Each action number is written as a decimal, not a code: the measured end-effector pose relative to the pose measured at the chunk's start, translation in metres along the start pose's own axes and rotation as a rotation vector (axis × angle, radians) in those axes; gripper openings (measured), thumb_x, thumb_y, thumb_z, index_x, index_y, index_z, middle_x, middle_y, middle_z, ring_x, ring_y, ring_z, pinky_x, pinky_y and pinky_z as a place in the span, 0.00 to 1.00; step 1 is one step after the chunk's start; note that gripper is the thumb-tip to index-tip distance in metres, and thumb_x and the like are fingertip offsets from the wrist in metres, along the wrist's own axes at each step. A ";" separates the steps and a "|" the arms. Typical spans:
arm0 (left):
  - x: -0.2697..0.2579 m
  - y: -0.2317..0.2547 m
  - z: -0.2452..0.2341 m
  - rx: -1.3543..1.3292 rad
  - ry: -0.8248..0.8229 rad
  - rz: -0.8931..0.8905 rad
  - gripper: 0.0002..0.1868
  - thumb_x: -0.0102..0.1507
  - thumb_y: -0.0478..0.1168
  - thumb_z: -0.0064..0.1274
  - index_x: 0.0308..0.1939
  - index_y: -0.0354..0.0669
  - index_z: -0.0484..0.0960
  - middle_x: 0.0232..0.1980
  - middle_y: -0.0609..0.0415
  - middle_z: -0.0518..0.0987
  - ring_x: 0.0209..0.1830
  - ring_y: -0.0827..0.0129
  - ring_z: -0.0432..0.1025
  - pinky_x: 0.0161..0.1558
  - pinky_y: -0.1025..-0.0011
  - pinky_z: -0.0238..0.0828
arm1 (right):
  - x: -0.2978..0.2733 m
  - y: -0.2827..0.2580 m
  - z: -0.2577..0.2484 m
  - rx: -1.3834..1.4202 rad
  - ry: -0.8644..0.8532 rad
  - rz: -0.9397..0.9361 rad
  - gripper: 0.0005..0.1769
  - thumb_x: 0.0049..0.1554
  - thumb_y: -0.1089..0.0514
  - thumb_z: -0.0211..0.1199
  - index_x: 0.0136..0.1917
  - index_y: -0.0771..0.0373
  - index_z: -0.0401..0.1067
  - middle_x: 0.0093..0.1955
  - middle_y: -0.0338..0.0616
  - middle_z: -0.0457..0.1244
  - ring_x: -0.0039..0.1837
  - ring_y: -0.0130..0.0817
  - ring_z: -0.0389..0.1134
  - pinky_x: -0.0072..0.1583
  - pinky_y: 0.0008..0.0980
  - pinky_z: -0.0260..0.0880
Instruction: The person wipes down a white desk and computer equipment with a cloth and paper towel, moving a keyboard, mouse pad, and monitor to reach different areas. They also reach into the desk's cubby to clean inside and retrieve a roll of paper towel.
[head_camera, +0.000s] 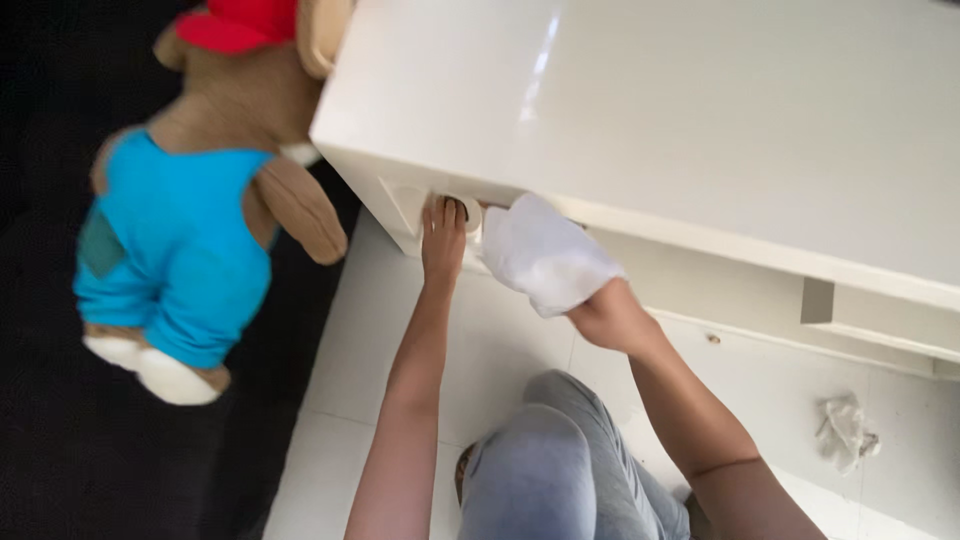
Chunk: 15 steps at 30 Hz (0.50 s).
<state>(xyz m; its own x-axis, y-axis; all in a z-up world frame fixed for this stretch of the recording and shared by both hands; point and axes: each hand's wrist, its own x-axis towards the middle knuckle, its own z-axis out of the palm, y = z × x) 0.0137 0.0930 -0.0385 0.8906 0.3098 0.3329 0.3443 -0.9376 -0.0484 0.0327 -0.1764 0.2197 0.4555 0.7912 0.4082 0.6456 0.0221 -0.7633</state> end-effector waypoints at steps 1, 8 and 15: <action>0.001 -0.003 -0.019 -0.018 0.024 -0.031 0.25 0.55 0.31 0.59 0.58 0.37 0.81 0.65 0.44 0.73 0.73 0.51 0.60 0.68 0.50 0.56 | 0.018 -0.006 -0.003 0.148 0.066 0.031 0.17 0.52 0.71 0.59 0.57 0.70 0.71 0.50 0.54 0.68 0.52 0.50 0.70 0.54 0.43 0.71; -0.029 -0.022 -0.227 -0.985 0.246 -0.433 0.08 0.64 0.29 0.57 0.46 0.40 0.85 0.48 0.48 0.84 0.50 0.55 0.79 0.53 0.61 0.75 | 0.159 -0.062 -0.008 -0.272 -0.210 0.443 0.11 0.62 0.63 0.56 0.57 0.63 0.73 0.44 0.52 0.69 0.47 0.51 0.71 0.47 0.47 0.70; -0.024 -0.077 -0.321 -0.728 0.611 -0.190 0.10 0.64 0.25 0.53 0.48 0.39 0.81 0.55 0.46 0.78 0.60 0.53 0.77 0.60 0.60 0.76 | 0.162 -0.089 0.013 -1.105 -0.071 -0.196 0.26 0.51 0.58 0.63 0.63 0.69 0.72 0.60 0.58 0.66 0.61 0.54 0.68 0.60 0.44 0.70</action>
<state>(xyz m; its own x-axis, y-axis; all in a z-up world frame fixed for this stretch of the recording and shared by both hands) -0.1299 0.1071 0.2599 0.4599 0.5236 0.7172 0.0155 -0.8123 0.5830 0.0407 -0.0425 0.3472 0.2736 0.8673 0.4158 0.9073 -0.3763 0.1879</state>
